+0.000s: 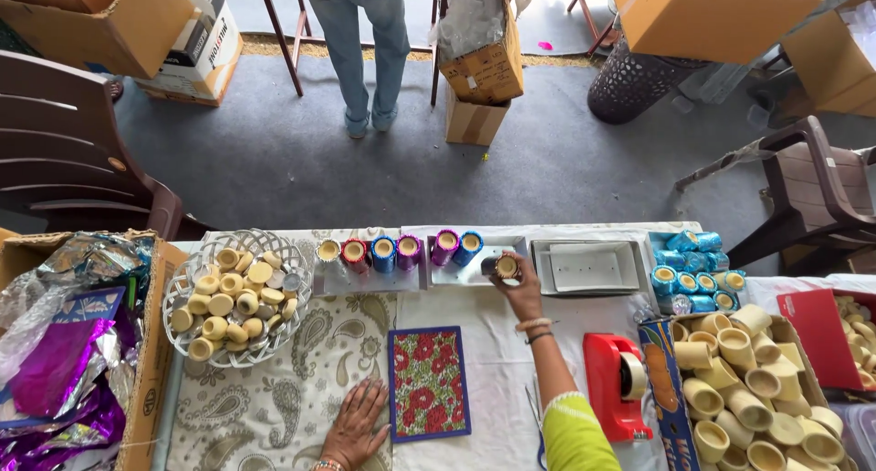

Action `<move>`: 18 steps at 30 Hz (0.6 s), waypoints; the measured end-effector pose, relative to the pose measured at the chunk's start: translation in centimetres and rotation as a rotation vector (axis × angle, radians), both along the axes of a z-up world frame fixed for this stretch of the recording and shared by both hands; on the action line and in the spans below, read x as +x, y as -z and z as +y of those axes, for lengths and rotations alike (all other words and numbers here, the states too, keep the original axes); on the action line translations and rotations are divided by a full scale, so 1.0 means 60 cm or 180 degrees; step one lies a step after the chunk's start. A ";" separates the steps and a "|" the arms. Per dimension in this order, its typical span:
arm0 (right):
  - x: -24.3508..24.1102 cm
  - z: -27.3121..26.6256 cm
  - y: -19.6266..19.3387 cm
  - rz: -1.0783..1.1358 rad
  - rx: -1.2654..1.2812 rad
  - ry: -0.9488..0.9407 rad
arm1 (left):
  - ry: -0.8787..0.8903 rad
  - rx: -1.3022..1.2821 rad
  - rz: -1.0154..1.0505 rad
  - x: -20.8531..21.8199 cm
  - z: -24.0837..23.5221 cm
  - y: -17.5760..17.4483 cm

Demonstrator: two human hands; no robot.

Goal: The person wraps small beige cups with shiny metallic foil sheets. They pick up a cup, place it on a sheet of foil, and fold the foil around the cup to cover it. The wrapped cups are then placed into a tray on the table.

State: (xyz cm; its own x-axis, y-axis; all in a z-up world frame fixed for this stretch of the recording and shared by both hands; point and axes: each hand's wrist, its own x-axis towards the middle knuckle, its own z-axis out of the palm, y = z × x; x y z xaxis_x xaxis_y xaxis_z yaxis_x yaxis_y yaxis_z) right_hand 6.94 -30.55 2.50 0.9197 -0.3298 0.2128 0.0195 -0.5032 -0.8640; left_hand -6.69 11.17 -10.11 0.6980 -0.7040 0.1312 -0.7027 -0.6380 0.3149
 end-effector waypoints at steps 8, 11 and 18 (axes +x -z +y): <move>0.096 -0.054 0.079 0.0452 0.0354 -0.0226 | 0.0093 -0.0058 0.0114 0.000 0.010 0.049; 0.108 -0.053 0.088 0.0636 0.0328 -0.0252 | 0.0125 -0.0132 -0.0114 -0.001 0.012 0.062; 0.115 -0.055 0.088 0.0812 0.0461 -0.0285 | 0.0127 -0.0177 -0.0278 -0.001 0.013 0.078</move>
State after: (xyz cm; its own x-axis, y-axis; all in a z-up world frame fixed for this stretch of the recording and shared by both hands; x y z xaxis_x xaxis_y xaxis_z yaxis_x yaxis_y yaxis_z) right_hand 13.86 -33.83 -2.77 0.9642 -0.2551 -0.0721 -0.1686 -0.3805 -0.9093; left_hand -6.73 11.94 -14.78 0.6537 -0.7210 0.2299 -0.7535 -0.5922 0.2854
